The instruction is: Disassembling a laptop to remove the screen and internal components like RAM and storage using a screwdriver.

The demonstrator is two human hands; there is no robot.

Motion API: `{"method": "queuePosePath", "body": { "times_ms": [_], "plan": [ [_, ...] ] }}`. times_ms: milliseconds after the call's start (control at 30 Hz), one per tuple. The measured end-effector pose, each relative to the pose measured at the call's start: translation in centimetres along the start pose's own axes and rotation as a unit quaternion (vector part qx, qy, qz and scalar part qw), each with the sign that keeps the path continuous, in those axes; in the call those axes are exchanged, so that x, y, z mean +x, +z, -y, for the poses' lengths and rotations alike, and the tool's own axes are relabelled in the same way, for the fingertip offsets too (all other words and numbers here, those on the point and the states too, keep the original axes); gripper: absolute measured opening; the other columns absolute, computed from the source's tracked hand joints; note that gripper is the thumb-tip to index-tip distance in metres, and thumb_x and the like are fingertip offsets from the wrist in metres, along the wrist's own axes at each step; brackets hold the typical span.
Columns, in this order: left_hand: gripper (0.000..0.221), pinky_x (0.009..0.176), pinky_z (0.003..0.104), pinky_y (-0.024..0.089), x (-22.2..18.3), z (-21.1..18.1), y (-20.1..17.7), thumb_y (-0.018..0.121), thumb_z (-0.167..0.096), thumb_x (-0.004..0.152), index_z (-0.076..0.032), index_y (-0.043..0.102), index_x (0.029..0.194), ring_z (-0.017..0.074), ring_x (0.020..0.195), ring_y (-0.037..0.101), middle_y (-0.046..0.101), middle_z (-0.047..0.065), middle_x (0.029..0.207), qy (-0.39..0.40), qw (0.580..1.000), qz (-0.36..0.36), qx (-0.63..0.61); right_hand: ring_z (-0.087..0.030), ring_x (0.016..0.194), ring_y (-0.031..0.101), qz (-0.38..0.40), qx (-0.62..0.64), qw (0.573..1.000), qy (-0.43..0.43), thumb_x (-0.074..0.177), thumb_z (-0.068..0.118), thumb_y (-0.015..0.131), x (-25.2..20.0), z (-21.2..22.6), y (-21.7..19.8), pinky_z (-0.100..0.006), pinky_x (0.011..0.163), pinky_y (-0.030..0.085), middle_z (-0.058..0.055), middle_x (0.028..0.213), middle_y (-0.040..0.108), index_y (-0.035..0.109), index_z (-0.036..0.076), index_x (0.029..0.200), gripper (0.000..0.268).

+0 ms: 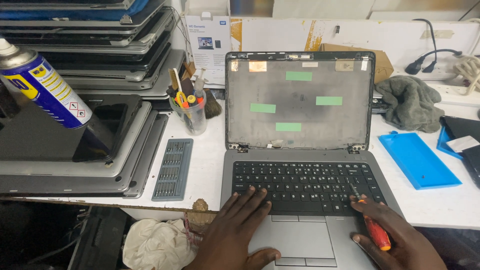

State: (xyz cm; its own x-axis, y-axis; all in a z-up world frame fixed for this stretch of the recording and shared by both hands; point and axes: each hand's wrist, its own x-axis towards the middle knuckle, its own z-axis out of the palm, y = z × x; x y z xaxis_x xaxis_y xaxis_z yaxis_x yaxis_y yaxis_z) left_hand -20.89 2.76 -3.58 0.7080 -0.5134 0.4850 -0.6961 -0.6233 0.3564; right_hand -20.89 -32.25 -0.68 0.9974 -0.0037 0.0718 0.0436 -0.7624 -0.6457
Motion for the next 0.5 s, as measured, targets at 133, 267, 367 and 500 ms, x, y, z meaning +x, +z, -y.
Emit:
{"method": "queuePosePath", "body": {
  "times_ms": [133,267,367,500],
  "plan": [
    [0.086,0.121,0.057,0.022,-0.1,0.4,0.4,0.057,-0.069,0.095,0.0,0.054,0.147,0.0402,0.152,0.034,0.042,0.021,0.162,0.001,1.0,0.005,0.001,-0.009,0.143,0.053,-0.02,0.007,0.999,-0.044,0.071,0.019,0.087,-0.1,0.0,0.2,-0.035,0.128,0.028,0.008,0.147,0.067,0.07,0.03,0.134,0.067],
    [0.084,0.12,0.057,0.023,-0.1,0.5,0.3,0.057,-0.067,0.096,0.0,0.053,0.147,0.0426,0.151,0.036,0.041,0.022,0.163,0.004,1.0,0.007,-0.004,-0.016,0.154,0.04,-0.016,0.006,1.0,0.013,0.07,0.019,0.089,-0.5,0.5,0.1,-0.036,0.127,0.029,0.01,0.15,0.064,0.071,0.035,0.134,0.069],
    [0.085,0.121,0.055,0.022,-0.1,0.4,0.3,0.054,-0.068,0.098,-0.002,0.05,0.151,0.0393,0.153,0.032,0.04,0.019,0.164,-0.006,1.0,0.016,-0.003,-0.009,0.144,0.052,-0.034,0.036,0.998,-0.04,0.071,0.012,0.086,-0.8,2.0,-0.3,-0.036,0.128,0.027,0.009,0.145,0.07,0.073,0.025,0.131,0.063],
    [0.085,0.121,0.055,0.023,-0.1,0.6,0.5,0.059,-0.067,0.096,-0.002,0.052,0.149,0.0395,0.152,0.034,0.042,0.019,0.163,0.003,1.0,0.004,0.004,-0.01,0.145,0.051,-0.031,0.017,0.997,-0.062,0.07,0.016,0.088,-0.4,0.4,0.0,-0.036,0.127,0.029,0.008,0.147,0.068,0.071,0.027,0.133,0.066]
  ]
}}
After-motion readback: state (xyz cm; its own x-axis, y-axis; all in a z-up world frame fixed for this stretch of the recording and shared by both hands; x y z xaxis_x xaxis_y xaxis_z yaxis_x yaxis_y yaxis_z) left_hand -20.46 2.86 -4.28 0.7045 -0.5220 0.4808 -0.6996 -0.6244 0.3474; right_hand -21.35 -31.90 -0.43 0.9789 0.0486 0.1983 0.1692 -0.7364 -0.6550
